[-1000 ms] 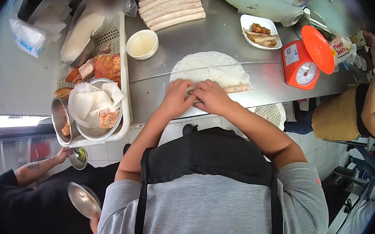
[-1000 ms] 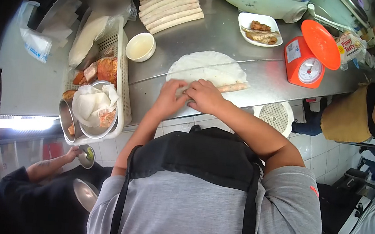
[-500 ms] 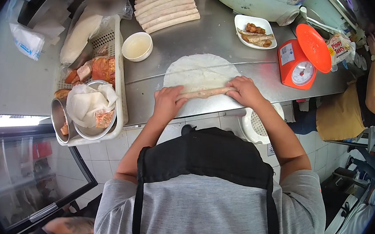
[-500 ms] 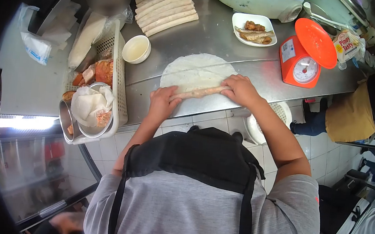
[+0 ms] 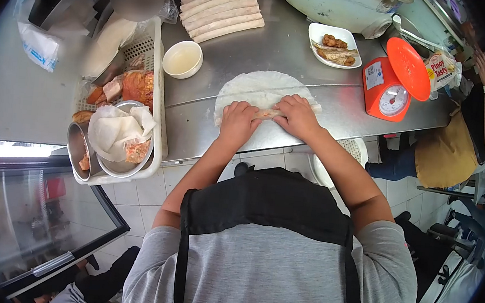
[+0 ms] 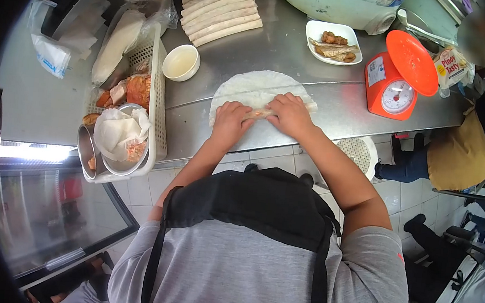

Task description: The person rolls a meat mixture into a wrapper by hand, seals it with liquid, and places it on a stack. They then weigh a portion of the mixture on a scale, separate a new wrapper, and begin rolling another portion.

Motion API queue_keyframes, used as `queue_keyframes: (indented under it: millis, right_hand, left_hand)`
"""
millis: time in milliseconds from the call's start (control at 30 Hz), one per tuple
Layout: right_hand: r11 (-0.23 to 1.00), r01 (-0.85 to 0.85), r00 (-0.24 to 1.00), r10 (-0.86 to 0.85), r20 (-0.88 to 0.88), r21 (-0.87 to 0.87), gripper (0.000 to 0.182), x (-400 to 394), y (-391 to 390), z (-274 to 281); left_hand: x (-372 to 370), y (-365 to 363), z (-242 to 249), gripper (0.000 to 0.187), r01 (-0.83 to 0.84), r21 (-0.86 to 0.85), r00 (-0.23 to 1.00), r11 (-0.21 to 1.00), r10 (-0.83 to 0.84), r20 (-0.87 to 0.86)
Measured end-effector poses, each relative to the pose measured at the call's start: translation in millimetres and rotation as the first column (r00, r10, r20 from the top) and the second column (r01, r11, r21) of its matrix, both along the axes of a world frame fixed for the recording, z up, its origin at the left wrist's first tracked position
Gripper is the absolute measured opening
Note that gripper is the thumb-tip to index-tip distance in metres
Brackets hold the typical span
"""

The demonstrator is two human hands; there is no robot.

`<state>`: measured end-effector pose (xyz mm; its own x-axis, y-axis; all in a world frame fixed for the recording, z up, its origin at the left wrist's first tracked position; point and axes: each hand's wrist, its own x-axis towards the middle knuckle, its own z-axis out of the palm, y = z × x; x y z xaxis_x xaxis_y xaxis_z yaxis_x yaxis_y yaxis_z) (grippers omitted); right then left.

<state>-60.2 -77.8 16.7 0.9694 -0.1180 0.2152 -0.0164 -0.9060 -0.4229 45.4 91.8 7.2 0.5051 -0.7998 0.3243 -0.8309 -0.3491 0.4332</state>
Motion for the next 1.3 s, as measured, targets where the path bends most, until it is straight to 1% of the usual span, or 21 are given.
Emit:
queue_keyframes:
  millis: [33,133,233,333,400,433,500,533,633,700,767,800,833,900,1000,1033,1100,1133,1167,1267,1300]
  right_hand:
    - [1.000,-0.008,1.000,0.008,-0.002,0.016,0.030,0.6,-0.9,-1.7]
    - [0.999,-0.046,0.990,0.049,-0.136,0.022,0.029,7.1,-7.2,3.5]
    - [0.995,-0.092,0.994,0.093,-0.060,0.026,0.027,17.3,1.0,5.0]
    - [0.994,-0.088,0.984,0.097,-0.152,0.067,0.028,21.0,5.6,-0.2]
    - [0.996,-0.090,0.990,0.092,-0.109,0.025,0.029,11.5,-2.3,3.5]
    - [0.996,-0.085,0.992,0.085,-0.088,0.004,0.029,3.4,-7.5,6.1]
    - [1.000,0.009,0.997,-0.009,-0.076,-0.009,0.027,-13.1,-21.0,11.5]
    - [0.999,0.051,0.996,-0.052,-0.073,-0.013,0.026,-18.7,-26.9,13.2]
    - [0.997,0.062,0.988,-0.057,-0.145,0.036,0.023,-24.0,-33.0,11.8]
    - [0.997,0.013,0.992,-0.003,-0.129,0.082,0.021,-20.3,-33.7,2.7]
    - [0.996,0.005,0.989,0.008,-0.150,0.086,0.019,-19.8,-46.8,0.4]
    - [0.995,0.001,0.984,0.016,-0.178,0.097,0.018,-15.8,-49.6,1.1]
    - [0.994,0.059,0.984,-0.043,-0.172,0.090,0.017,-13.8,-50.5,4.4]
    - [0.987,0.128,0.982,-0.111,-0.155,0.100,0.017,-6.1,-46.7,7.5]
    - [0.969,0.193,0.974,-0.209,-0.091,-0.157,0.015,6.5,-37.8,5.3]
    - [0.977,0.171,0.985,-0.168,0.034,-0.130,0.015,7.6,-31.8,4.8]
    - [0.998,0.037,0.995,-0.032,0.089,-0.047,0.018,9.5,-23.0,8.2]
    - [1.000,-0.022,0.992,0.024,0.121,-0.015,0.019,10.7,-20.6,7.3]
    - [1.000,-0.019,0.994,0.019,0.106,0.000,0.020,12.5,-18.9,3.5]
    - [0.999,-0.007,0.998,0.005,0.059,0.032,0.024,12.9,-21.8,-3.6]
    - [0.999,-0.021,0.999,0.019,0.047,0.049,0.024,13.6,-23.9,-3.4]
  left_hand:
    - [0.9,0.2,-2.0,0.030,0.004,-0.011,1.000,1.000,-0.004,0.001]
    - [2.1,0.7,-2.6,0.027,0.012,-0.028,1.000,1.000,-0.012,-0.002]
    - [2.6,-0.1,-1.1,0.027,0.018,-0.011,1.000,1.000,-0.018,-0.017]
    - [3.4,3.5,0.0,0.028,0.026,-0.015,1.000,1.000,-0.026,-0.011]
    - [2.4,8.9,1.4,0.028,0.029,-0.044,1.000,0.999,-0.028,0.005]
    - [1.1,13.3,2.3,0.028,-0.004,-0.047,1.000,0.999,0.005,0.025]
    - [0.8,18.5,4.3,0.029,-0.068,-0.068,0.995,0.995,0.073,0.067]
    - [1.0,17.6,4.1,0.030,-0.064,-0.065,0.995,0.996,0.068,0.070]
    - [0.4,26.0,0.7,0.032,-0.060,-0.043,0.994,0.997,0.063,0.084]
    - [4.5,23.1,0.2,0.033,-0.038,-0.070,0.994,0.997,0.045,0.104]
    - [11.0,21.8,-5.6,0.032,-0.084,-0.067,0.996,0.994,0.085,0.025]
    - [12.3,21.5,-1.2,0.027,-0.087,-0.035,0.996,0.996,0.086,-0.018]
    - [14.8,18.3,3.7,0.023,-0.095,0.003,0.994,0.995,0.095,-0.057]
    - [22.7,7.7,6.0,0.017,-0.035,-0.039,0.998,0.999,0.037,0.056]
    - [33.9,7.3,1.4,0.011,-0.058,-0.062,0.984,0.996,0.068,0.165]
    - [35.5,5.2,1.0,0.011,-0.082,-0.063,0.976,0.995,0.093,0.195]
    - [38.1,0.8,0.0,0.011,-0.095,-0.014,0.972,0.995,0.095,0.214]
    - [34.7,-3.1,-0.3,0.014,-0.083,-0.046,0.972,0.995,0.091,0.215]
    - [29.7,-6.8,0.2,0.018,-0.063,-0.085,0.973,0.994,0.080,0.217]
    - [14.4,-12.3,3.2,0.024,0.039,-0.135,0.999,0.990,-0.034,0.043]
    - [14.1,-12.6,1.1,0.024,0.033,-0.130,0.999,0.991,-0.031,0.021]
